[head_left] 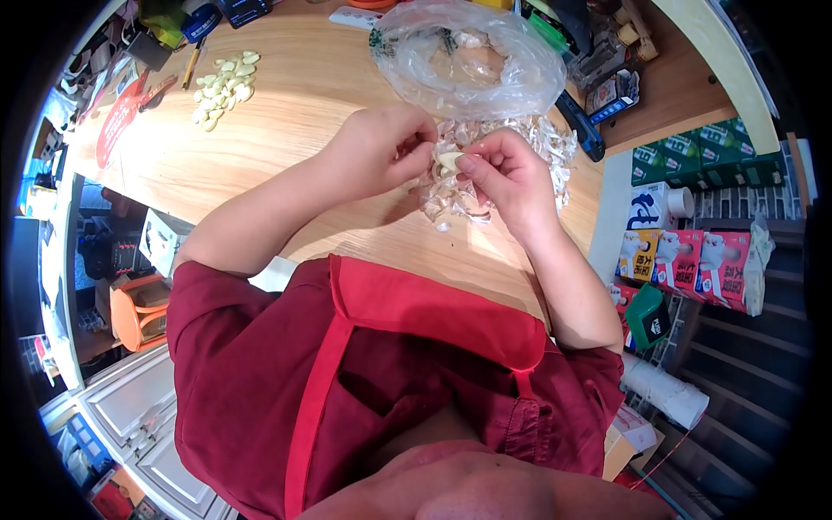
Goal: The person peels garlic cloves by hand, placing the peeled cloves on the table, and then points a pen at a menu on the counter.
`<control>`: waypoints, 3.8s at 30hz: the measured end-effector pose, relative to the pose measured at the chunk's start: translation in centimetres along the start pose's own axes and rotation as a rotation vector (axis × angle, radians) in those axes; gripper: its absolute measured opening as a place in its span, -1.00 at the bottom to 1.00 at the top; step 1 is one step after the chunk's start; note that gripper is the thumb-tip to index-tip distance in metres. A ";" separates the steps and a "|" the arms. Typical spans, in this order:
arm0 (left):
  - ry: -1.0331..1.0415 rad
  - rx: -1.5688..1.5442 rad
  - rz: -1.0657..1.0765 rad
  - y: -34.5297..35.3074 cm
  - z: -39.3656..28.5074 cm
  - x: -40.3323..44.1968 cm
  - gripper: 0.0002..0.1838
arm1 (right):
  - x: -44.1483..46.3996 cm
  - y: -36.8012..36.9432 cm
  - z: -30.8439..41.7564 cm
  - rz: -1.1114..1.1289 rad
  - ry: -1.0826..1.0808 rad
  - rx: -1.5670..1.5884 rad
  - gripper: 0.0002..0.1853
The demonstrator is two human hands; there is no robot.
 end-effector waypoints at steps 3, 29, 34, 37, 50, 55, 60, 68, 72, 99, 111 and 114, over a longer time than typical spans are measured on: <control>-0.261 -0.344 0.068 0.6 1.7 -0.1 -0.83 | 0.0 -0.3 -0.3 -0.009 0.022 -0.079 -0.81; -0.069 -0.176 0.023 0.5 0.1 -0.2 -0.94 | -1.0 1.1 3.8 -0.057 -0.385 -0.565 -0.82; -0.060 -0.253 0.000 0.6 0.2 -0.3 -0.96 | -0.9 0.9 3.7 -0.077 -0.451 -0.537 -0.81; -0.046 -0.257 -0.014 0.3 -0.1 -0.4 -0.95 | -1.0 0.7 3.4 -0.075 -0.430 -0.474 -0.82; -0.257 -0.761 -0.001 1.2 0.9 -0.4 -0.84 | -0.6 0.0 1.3 -0.005 -0.204 -0.192 -0.80; 0.014 -0.316 -0.148 0.1 0.6 -0.3 -0.87 | -0.6 -0.7 -0.5 -0.051 -0.216 -0.205 -0.81; -0.173 -0.872 0.095 2.0 0.9 -0.1 -0.81 | -0.1 -1.0 -0.5 -0.040 -0.124 0.165 -0.82; -0.185 -0.932 0.218 3.7 0.4 -0.5 -0.78 | 0.0 -0.9 0.1 0.011 -0.220 0.065 -0.80; -0.162 -0.831 0.134 2.7 0.7 -0.4 -0.81 | 0.1 -0.7 -0.1 0.019 -0.276 -0.106 -0.74; 0.135 -0.244 -0.027 0.7 -2.6 -0.7 -0.87 | -0.1 1.4 0.2 0.161 -0.216 -0.249 -0.56; 0.261 -0.191 -0.070 0.3 -3.7 -1.1 -0.90 | -0.1 1.4 0.1 0.190 -0.221 -0.243 -0.59; 0.206 -0.207 -0.096 -0.5 -3.2 -1.1 -0.92 | 0.2 0.6 -0.2 0.122 -0.177 -0.186 -0.61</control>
Point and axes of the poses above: each hand's wrist, its own x-axis towards the middle knuckle, its own y-axis out of the palm, z = x × y, the point moved 9 cm from there along x, towards the middle knuckle, and after that the axes turned 1 degree about x, right-handed, at the moved point
